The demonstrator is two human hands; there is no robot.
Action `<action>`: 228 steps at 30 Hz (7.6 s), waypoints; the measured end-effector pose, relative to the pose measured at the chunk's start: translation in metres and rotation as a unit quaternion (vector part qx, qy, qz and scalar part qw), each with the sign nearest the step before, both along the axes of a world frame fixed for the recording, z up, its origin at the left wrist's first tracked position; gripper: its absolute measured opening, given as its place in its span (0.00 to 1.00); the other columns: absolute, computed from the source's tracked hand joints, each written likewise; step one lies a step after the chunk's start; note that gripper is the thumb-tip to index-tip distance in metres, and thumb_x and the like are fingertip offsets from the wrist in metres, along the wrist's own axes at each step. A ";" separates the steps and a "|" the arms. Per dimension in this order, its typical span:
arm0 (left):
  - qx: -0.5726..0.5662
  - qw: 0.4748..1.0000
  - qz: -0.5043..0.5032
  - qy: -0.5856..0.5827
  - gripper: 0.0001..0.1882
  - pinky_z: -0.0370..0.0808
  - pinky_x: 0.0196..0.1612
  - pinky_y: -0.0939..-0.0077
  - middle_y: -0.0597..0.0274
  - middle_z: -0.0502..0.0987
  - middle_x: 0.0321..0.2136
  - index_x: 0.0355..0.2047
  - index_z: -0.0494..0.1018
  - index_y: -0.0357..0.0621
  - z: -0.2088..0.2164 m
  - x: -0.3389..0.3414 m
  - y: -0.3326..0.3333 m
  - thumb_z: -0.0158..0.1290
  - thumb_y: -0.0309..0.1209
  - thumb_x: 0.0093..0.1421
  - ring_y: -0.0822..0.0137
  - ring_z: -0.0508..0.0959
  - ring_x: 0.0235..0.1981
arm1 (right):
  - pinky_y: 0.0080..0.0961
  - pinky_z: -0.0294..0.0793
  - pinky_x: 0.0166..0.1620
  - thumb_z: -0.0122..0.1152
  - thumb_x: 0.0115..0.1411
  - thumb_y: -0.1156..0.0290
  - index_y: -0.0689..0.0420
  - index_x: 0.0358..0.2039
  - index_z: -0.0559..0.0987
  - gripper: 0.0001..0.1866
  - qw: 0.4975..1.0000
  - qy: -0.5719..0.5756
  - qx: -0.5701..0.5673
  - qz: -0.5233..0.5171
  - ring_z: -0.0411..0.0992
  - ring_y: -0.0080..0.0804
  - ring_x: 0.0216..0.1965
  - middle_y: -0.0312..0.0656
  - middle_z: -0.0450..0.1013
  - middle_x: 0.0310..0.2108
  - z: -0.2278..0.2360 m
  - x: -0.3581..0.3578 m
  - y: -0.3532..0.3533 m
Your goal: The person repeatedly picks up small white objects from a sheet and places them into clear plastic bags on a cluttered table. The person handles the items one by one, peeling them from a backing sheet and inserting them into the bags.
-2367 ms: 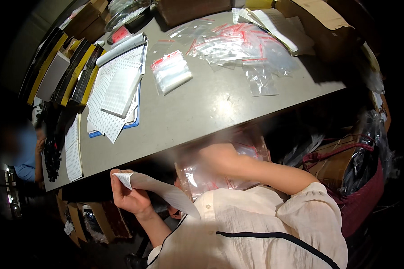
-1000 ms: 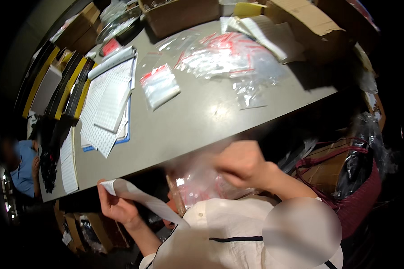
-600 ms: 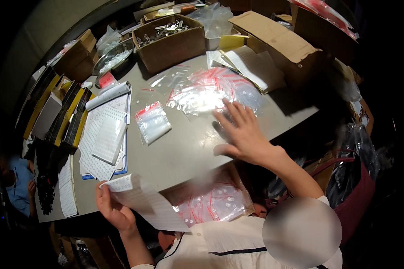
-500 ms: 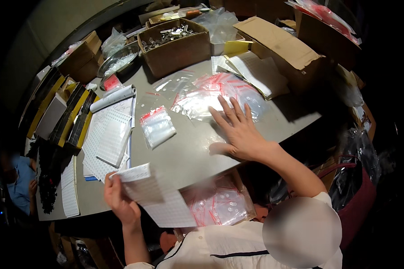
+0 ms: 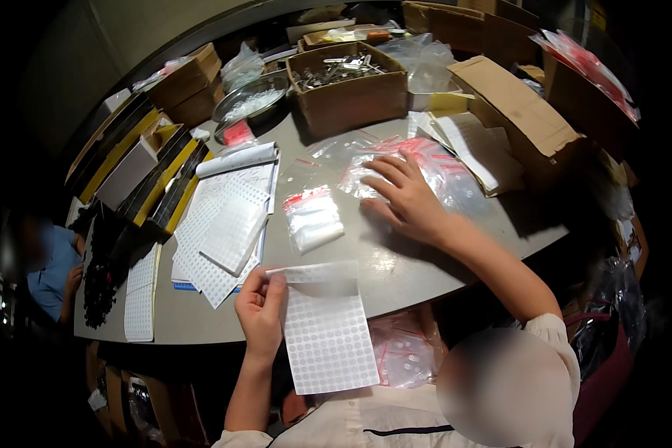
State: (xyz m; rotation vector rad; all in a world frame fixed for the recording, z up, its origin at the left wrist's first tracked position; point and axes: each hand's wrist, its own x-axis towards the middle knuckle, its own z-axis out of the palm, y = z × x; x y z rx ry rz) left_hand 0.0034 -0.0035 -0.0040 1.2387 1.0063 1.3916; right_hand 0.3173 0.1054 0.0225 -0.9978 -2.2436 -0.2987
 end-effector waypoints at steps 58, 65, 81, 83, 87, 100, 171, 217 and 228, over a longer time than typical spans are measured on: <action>0.067 0.997 -0.010 0.034 0.06 0.68 0.30 0.88 0.71 0.80 0.26 0.40 0.80 0.31 0.002 -0.009 -0.021 0.60 0.24 0.69 0.83 0.73 0.26 | 0.53 0.40 0.78 0.39 0.77 0.51 0.58 0.76 0.55 0.35 0.920 -0.206 -0.222 0.251 0.43 0.50 0.79 0.53 0.48 0.78 -0.018 -0.087 0.017; 0.046 0.994 0.051 0.083 0.06 0.66 0.28 0.86 0.70 0.80 0.25 0.41 0.80 0.32 0.006 0.005 -0.018 0.60 0.25 0.69 0.83 0.72 0.25 | 0.46 0.55 0.75 0.53 0.70 0.65 0.59 0.72 0.63 0.32 0.936 -0.047 -0.258 0.234 0.55 0.53 0.75 0.54 0.58 0.73 -0.008 -0.037 -0.019; 0.081 0.984 0.076 0.138 0.04 0.58 0.26 0.89 0.76 0.74 0.23 0.36 0.78 0.33 -0.003 0.010 -0.015 0.60 0.23 0.68 0.87 0.65 0.22 | 0.34 0.76 0.41 0.69 0.58 0.76 0.59 0.41 0.78 0.11 0.989 -0.007 -0.113 0.091 0.74 0.42 0.39 0.44 0.75 0.38 0.012 -0.079 -0.095; 0.072 0.983 0.080 0.151 0.05 0.63 0.26 0.85 0.70 0.77 0.23 0.36 0.78 0.34 -0.004 0.010 -0.014 0.61 0.24 0.68 0.83 0.70 0.23 | 0.34 0.76 0.40 0.68 0.58 0.76 0.60 0.40 0.79 0.10 0.992 -0.031 -0.046 0.113 0.75 0.42 0.37 0.44 0.75 0.38 0.008 -0.078 -0.098; 0.004 0.978 0.076 0.195 0.09 0.71 0.26 0.78 0.62 0.81 0.20 0.35 0.78 0.36 0.008 0.007 -0.012 0.61 0.30 0.68 0.77 0.76 0.22 | 0.34 0.76 0.37 0.66 0.60 0.75 0.61 0.39 0.80 0.07 0.982 -0.065 0.028 0.174 0.75 0.41 0.33 0.44 0.77 0.37 0.003 -0.070 -0.100; -0.007 0.982 0.064 0.180 0.09 0.70 0.26 0.78 0.62 0.80 0.18 0.33 0.79 0.37 0.009 0.005 -0.009 0.62 0.31 0.67 0.78 0.74 0.20 | 0.49 0.76 0.44 0.64 0.61 0.68 0.64 0.34 0.81 0.10 0.954 -0.084 -0.272 -0.091 0.78 0.59 0.38 0.57 0.79 0.32 0.017 -0.059 -0.023; -0.015 0.997 -0.007 0.076 0.06 0.62 0.25 0.87 0.75 0.74 0.19 0.34 0.80 0.34 -0.003 0.035 -0.015 0.62 0.25 0.65 0.87 0.67 0.23 | 0.39 0.76 0.41 0.63 0.62 0.82 0.62 0.40 0.74 0.08 0.972 0.025 -0.188 -0.136 0.76 0.53 0.37 0.51 0.75 0.36 0.027 0.051 -0.084; 0.001 0.986 -0.021 0.164 0.07 0.74 0.30 0.75 0.55 0.83 0.23 0.35 0.81 0.37 0.013 0.027 -0.014 0.61 0.29 0.67 0.74 0.80 0.23 | 0.35 0.74 0.36 0.67 0.60 0.72 0.61 0.40 0.77 0.11 0.972 -0.035 -0.214 0.092 0.74 0.40 0.33 0.43 0.72 0.33 0.039 -0.082 -0.102; -0.051 0.982 -0.040 0.178 0.08 0.74 0.31 0.78 0.59 0.82 0.21 0.37 0.82 0.36 0.014 0.026 -0.011 0.60 0.29 0.67 0.76 0.79 0.24 | 0.32 0.76 0.37 0.66 0.57 0.73 0.59 0.40 0.80 0.11 0.985 -0.008 -0.133 0.112 0.76 0.38 0.36 0.42 0.76 0.36 0.043 -0.062 -0.096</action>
